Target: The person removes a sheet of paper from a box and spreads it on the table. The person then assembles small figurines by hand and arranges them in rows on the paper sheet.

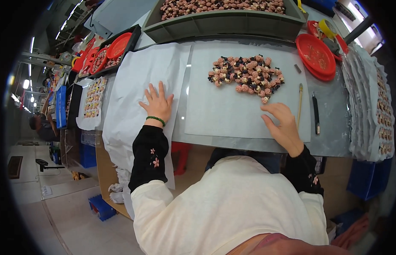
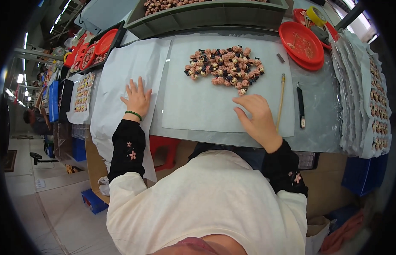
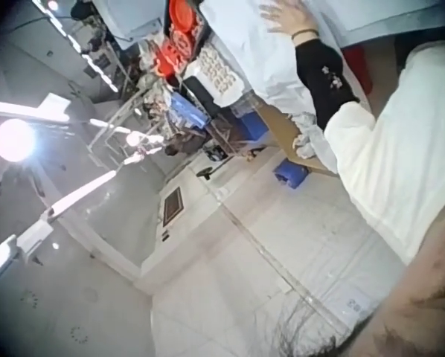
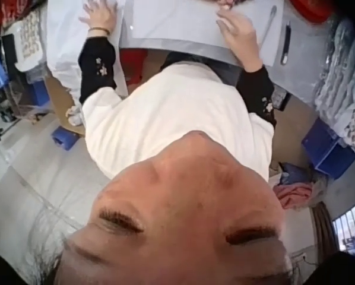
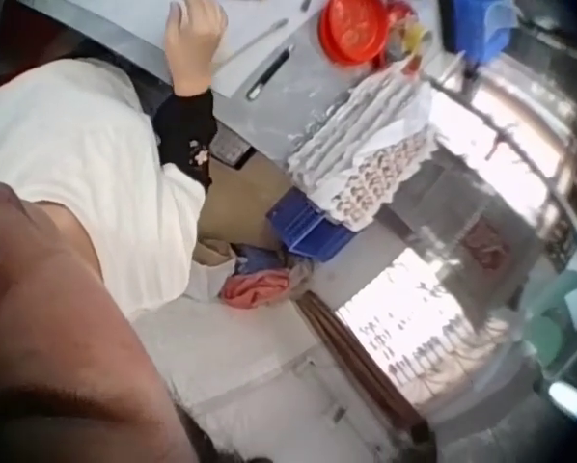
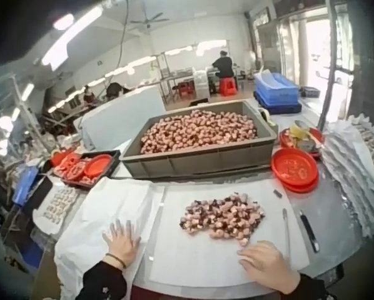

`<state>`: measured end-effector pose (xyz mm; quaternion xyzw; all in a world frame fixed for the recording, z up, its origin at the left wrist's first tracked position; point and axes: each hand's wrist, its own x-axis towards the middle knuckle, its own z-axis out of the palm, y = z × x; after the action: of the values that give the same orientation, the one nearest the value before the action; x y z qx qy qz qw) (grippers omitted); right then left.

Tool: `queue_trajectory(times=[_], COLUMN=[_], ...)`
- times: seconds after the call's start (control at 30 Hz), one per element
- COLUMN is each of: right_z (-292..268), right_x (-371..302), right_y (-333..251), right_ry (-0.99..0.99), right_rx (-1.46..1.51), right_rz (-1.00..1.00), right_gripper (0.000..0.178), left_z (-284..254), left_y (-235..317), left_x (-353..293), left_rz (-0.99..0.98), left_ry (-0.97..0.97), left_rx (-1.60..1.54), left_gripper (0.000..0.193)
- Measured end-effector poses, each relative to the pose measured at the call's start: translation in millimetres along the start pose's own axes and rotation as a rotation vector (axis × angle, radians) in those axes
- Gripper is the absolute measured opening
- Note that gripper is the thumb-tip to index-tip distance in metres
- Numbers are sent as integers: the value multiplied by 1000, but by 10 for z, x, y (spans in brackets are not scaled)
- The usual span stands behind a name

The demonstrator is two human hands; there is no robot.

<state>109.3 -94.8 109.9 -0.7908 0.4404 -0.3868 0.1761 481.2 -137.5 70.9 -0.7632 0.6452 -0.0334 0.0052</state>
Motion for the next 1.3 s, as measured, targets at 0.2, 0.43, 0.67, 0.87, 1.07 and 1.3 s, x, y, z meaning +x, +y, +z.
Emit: queue_trajectory(times=[0.2, 0.43, 0.67, 0.87, 1.07, 1.3], right_z=[657, 1189, 928, 879, 797, 502], right_x=[747, 1011, 635, 411, 204, 103], right_y=[-21, 84, -390, -435, -294, -180], right_ry=[-44, -3, -112, -14, 39, 76], right_rx=[57, -353, 355, 425, 442, 189], right_rz=[-71, -339, 211, 280, 334, 218], right_gripper=[23, 20, 25, 28, 26, 24], left_z=[-797, -267, -56, -20, 9, 107], left_y=[785, 1013, 1049, 1179, 1336, 1516], left_x=[-386, -539, -402, -417, -459, -481], left_rz=[501, 366, 15, 72, 46, 38], left_ry=[330, 113, -187, -516, -620, -681], left_rx=[-586, -1388, -1928, -2200, -2244, -2244], left_gripper=[41, 24, 20, 26, 27, 26])
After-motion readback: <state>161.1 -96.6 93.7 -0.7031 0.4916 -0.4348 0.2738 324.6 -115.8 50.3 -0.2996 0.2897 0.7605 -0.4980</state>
